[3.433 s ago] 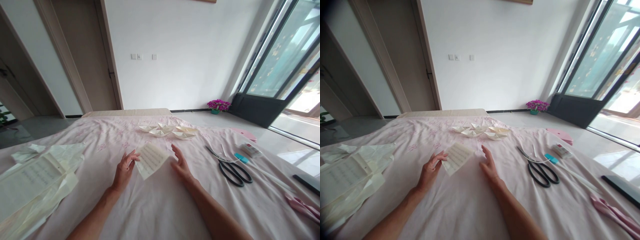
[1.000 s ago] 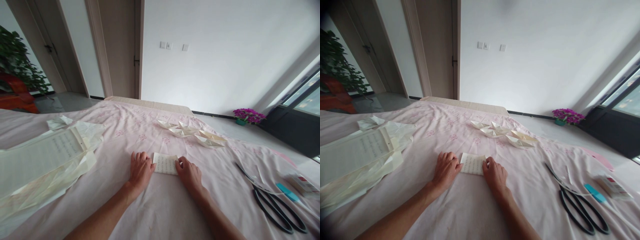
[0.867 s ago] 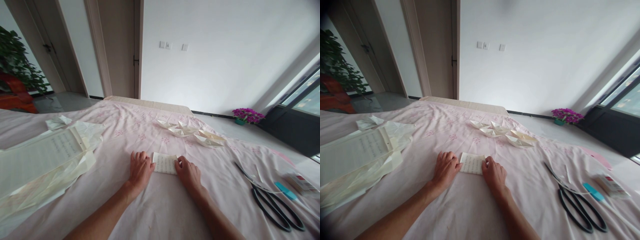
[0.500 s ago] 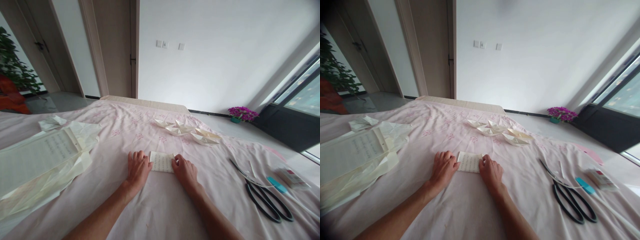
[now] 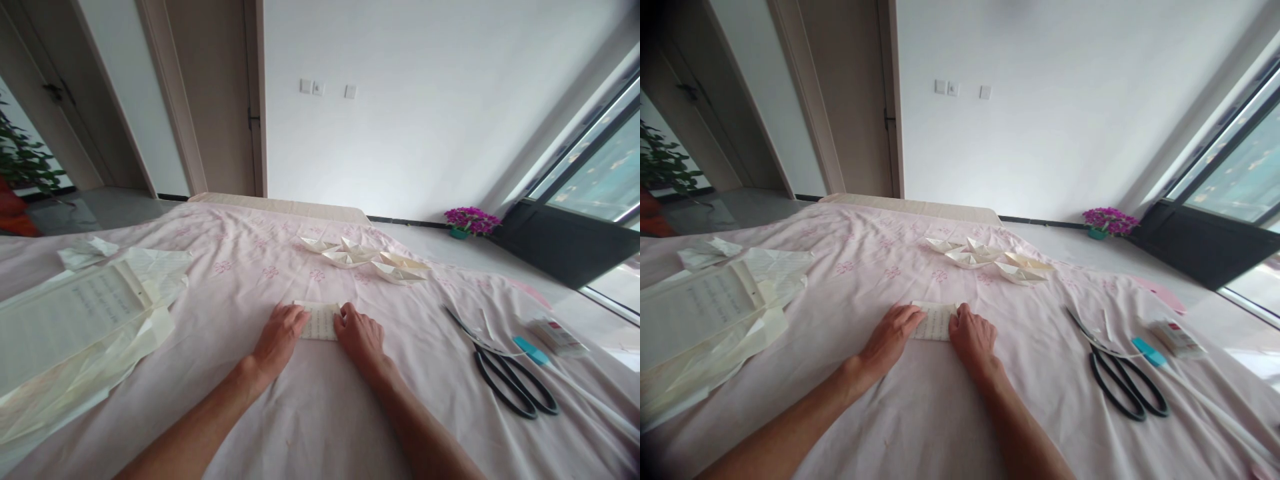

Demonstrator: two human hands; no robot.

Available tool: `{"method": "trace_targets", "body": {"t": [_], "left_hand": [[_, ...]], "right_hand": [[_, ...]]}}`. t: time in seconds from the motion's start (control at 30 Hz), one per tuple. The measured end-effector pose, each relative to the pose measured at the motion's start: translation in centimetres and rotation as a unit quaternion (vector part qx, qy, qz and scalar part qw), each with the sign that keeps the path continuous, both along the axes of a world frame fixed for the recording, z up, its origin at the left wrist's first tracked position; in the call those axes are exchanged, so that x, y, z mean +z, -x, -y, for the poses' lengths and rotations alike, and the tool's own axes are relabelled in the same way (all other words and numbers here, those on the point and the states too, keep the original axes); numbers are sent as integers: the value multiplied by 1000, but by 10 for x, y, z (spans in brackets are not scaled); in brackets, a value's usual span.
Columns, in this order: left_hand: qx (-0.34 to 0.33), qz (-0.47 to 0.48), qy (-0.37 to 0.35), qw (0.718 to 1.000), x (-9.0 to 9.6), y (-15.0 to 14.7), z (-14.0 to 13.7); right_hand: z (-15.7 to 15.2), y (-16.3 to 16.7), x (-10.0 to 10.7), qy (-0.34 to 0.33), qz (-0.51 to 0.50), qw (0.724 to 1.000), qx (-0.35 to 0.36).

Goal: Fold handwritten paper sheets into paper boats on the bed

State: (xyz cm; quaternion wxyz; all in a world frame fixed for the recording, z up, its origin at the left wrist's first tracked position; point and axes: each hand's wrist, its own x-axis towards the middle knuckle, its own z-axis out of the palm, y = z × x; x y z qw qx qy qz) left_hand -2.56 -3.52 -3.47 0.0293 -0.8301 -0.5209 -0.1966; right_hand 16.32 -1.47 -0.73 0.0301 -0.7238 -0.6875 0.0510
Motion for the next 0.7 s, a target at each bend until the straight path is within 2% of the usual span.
{"method": "trace_targets", "body": {"t": [0.07, 0.3, 0.47, 0.57, 0.63, 0.7], "left_hand": [[-6, 1, 16, 1000, -1, -2, -1], [59, -10, 15, 998, -4, -18, 3], [89, -15, 15, 996, -14, -20, 3], [90, -16, 32, 995, -17, -16, 1], [89, -17, 40, 995, -16, -15, 0], [87, -20, 47, 995, -15, -14, 0]], "right_hand": [[0, -1, 1, 3, -1, 1000, 1], [0, -5, -2, 2, -16, 1000, -2], [2, -9, -4, -38, -34, 999, 1], [9, -9, -2, -113, 10, 991, 78], [17, -7, -2, -149, 39, 971, 181], [27, -5, -2, -154, 47, 947, 278]]}}
